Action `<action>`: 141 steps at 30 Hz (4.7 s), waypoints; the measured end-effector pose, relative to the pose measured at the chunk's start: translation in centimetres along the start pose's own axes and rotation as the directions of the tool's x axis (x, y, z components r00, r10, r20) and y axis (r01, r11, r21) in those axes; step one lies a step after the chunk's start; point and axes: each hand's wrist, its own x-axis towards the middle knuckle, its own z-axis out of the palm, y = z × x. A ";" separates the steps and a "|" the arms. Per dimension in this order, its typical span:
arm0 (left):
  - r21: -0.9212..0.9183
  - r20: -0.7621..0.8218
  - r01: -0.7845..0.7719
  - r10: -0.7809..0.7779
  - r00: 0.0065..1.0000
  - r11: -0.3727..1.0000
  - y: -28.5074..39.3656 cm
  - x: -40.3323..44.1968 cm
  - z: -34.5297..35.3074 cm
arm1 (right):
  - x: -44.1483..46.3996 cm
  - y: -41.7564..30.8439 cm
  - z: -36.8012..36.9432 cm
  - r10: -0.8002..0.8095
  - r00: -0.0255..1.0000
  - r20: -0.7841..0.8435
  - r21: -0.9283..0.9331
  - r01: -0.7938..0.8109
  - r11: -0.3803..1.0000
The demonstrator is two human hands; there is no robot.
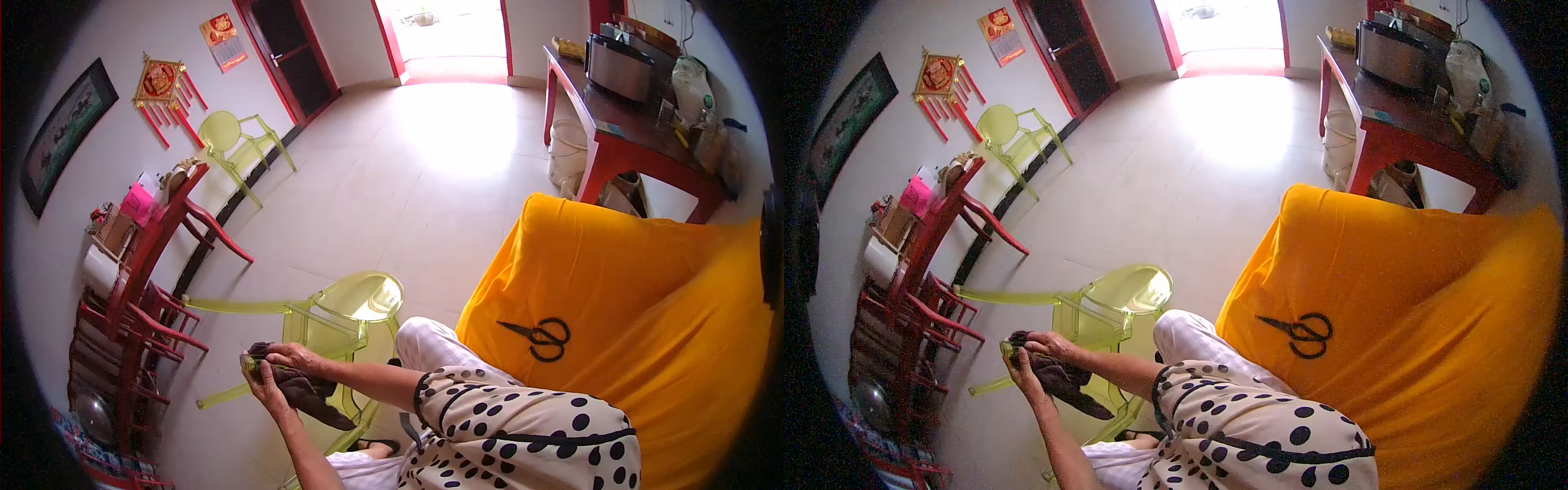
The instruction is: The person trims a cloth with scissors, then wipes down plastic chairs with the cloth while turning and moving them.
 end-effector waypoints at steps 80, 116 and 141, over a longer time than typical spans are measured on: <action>0.667 -0.603 0.519 -0.023 0.798 0.535 6.0 -10.9 -28.7 | 8.8 -7.4 6.9 -0.112 0.967 0.229 -0.890 0.255 0.377; 0.334 -0.920 0.668 0.075 0.384 0.665 -6.2 -17.6 -33.1 | 8.6 -7.4 6.5 -0.063 0.979 0.194 -0.921 0.204 0.331; 0.168 -0.065 -0.078 0.090 0.994 0.983 4.1 2.2 -5.5 | 2.5 -4.0 3.0 -0.209 0.977 -0.034 -0.251 0.194 0.948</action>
